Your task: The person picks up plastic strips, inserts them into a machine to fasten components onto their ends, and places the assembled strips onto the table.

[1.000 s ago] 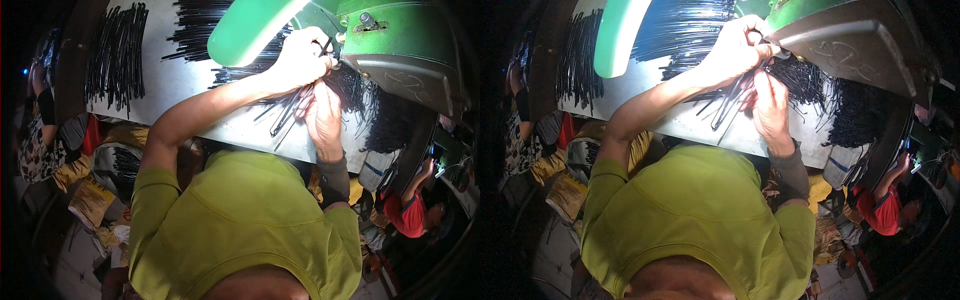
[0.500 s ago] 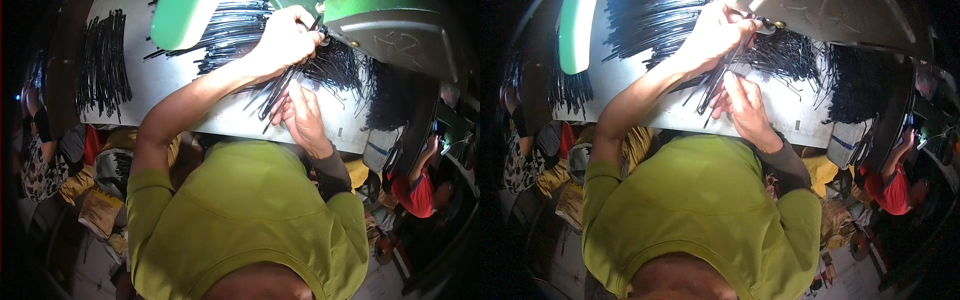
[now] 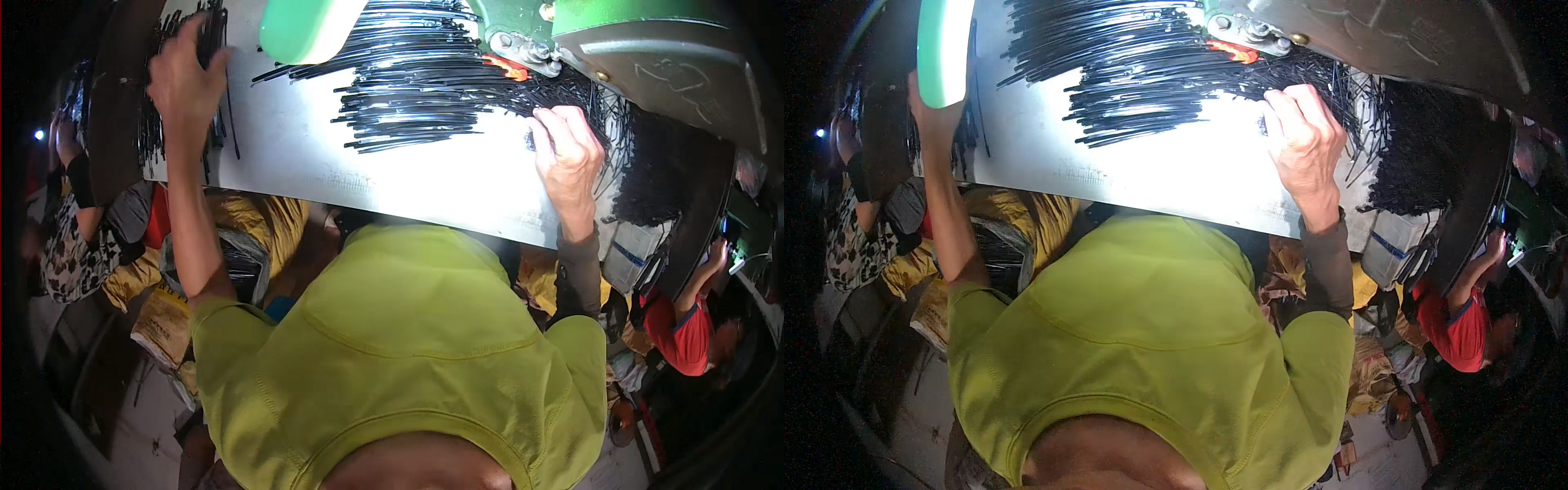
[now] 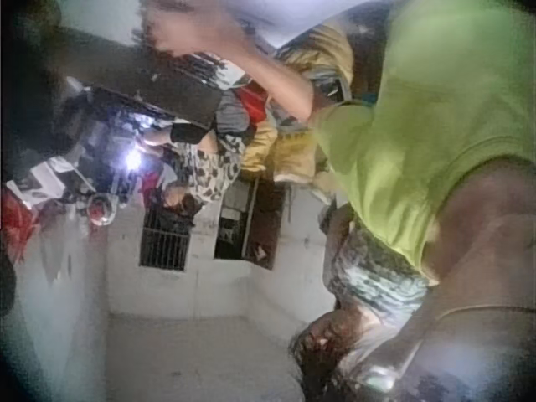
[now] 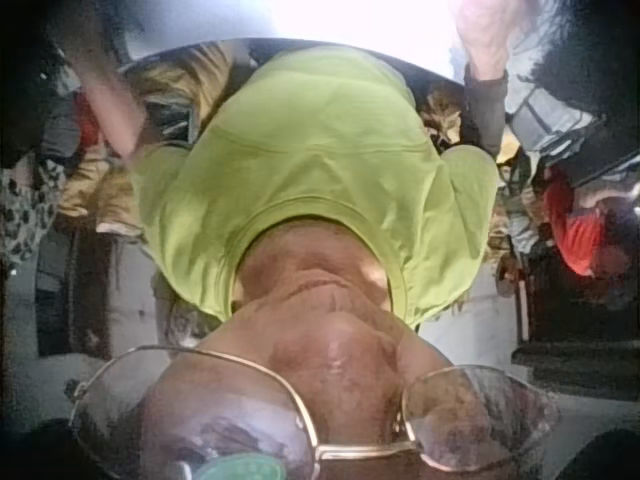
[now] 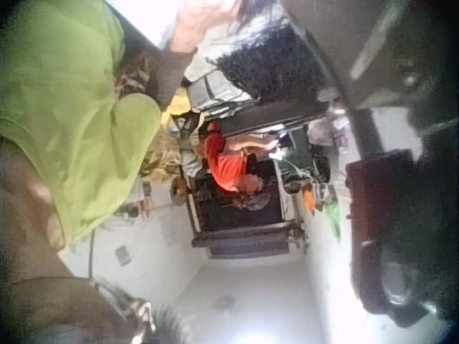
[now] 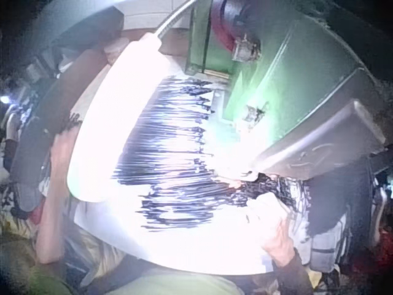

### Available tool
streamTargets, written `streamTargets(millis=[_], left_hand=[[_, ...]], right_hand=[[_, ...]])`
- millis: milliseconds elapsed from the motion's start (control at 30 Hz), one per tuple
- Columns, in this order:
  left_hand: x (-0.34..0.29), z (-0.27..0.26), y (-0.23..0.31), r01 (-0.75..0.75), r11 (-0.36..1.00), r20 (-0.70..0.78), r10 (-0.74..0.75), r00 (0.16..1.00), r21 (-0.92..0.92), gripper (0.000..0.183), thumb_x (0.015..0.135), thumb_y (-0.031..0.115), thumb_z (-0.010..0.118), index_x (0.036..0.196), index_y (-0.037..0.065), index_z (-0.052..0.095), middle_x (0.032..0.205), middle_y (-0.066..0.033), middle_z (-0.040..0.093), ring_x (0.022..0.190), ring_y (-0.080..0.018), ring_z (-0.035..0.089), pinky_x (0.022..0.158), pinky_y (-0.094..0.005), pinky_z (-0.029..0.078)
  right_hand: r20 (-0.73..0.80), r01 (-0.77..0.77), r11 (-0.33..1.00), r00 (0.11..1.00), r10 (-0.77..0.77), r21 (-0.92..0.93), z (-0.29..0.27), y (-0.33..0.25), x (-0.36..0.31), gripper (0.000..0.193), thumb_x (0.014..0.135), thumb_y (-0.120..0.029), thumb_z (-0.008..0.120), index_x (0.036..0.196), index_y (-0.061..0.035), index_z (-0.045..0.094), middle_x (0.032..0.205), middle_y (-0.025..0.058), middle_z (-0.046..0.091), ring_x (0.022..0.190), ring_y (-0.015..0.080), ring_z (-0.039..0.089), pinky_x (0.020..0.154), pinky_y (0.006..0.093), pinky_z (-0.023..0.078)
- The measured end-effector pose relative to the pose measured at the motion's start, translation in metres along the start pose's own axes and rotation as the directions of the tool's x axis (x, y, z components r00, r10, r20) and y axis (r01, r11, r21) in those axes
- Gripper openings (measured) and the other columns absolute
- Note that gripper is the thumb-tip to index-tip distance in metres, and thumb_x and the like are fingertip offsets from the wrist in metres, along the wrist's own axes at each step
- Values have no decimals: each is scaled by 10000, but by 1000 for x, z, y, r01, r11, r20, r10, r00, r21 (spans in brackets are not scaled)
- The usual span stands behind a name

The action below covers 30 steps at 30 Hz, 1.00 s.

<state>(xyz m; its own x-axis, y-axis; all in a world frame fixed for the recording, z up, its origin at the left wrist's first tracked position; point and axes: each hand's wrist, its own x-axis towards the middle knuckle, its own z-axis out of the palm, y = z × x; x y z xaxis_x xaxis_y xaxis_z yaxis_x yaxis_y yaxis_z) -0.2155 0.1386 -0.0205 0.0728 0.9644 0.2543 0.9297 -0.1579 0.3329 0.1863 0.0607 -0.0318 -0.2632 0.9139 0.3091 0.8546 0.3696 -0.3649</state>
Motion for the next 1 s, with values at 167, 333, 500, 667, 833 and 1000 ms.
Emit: streamTargets(millis=[167, 333, 500, 667, 833, 1000], left_hand=[[-70, 5, 93, -35, 823, 246, 210, 946, -566, 83, 758, 66, 668, 816, 12, 643, 783, -85, 637, 722, -201, 601, 689, -313, 473], [-97, 41, 132, -350, 902, 6, 363, 932, -253, 93, 653, 118, 646, 735, 100, 606, 702, -36, 472, 724, -216, 471, 671, -352, 359], [-101, 47, 133, -404, 867, -53, 407, 912, -290, 120, 641, 73, 598, 754, 53, 566, 701, -41, 451, 712, -224, 454, 670, -358, 356], [-87, 38, 143, -331, 805, -12, 374, 927, -491, 153, 679, 2, 589, 820, 36, 542, 707, -91, 503, 670, -264, 513, 630, -360, 415], [-53, 32, 146, -77, 678, 135, 255, 957, -731, 100, 832, -33, 530, 903, 16, 481, 744, -166, 539, 635, -338, 555, 583, -356, 456], [-46, 28, 142, -32, 691, 177, 229, 957, -722, 60, 871, -10, 541, 919, 9, 512, 722, -103, 550, 620, -153, 514, 601, -241, 437]], right_hand=[[-3, 158, 982, 987, -159, -99, 7, 1, 3, 153, 694, -28, 639, 845, -47, 628, 801, 70, 560, 681, 234, 598, 572, 326, 478], [-35, 56, 998, 998, -56, 19, 3, -4, -1, 145, 713, -8, 652, 853, -45, 634, 825, 76, 589, 672, 238, 608, 582, 326, 487], [-51, -77, 978, 995, 88, 196, 3, -9, -6, 144, 725, 38, 636, 849, -33, 647, 808, 83, 610, 648, 212, 610, 568, 314, 479], [9, -189, 942, 981, 194, 279, -4, -19, 0, 130, 748, 46, 622, 857, -20, 645, 771, 66, 601, 580, 130, 564, 505, 259, 427], [50, -209, 937, 978, 203, 280, -8, -23, 4, 125, 742, 40, 643, 853, -17, 639, 724, 41, 571, 511, 87, 476, 466, 223, 377], [54, -182, 960, 983, 174, 211, -21, -24, -8, 118, 731, 26, 644, 834, -31, 638, 749, 50, 581, 522, 127, 507, 489, 263, 410]])
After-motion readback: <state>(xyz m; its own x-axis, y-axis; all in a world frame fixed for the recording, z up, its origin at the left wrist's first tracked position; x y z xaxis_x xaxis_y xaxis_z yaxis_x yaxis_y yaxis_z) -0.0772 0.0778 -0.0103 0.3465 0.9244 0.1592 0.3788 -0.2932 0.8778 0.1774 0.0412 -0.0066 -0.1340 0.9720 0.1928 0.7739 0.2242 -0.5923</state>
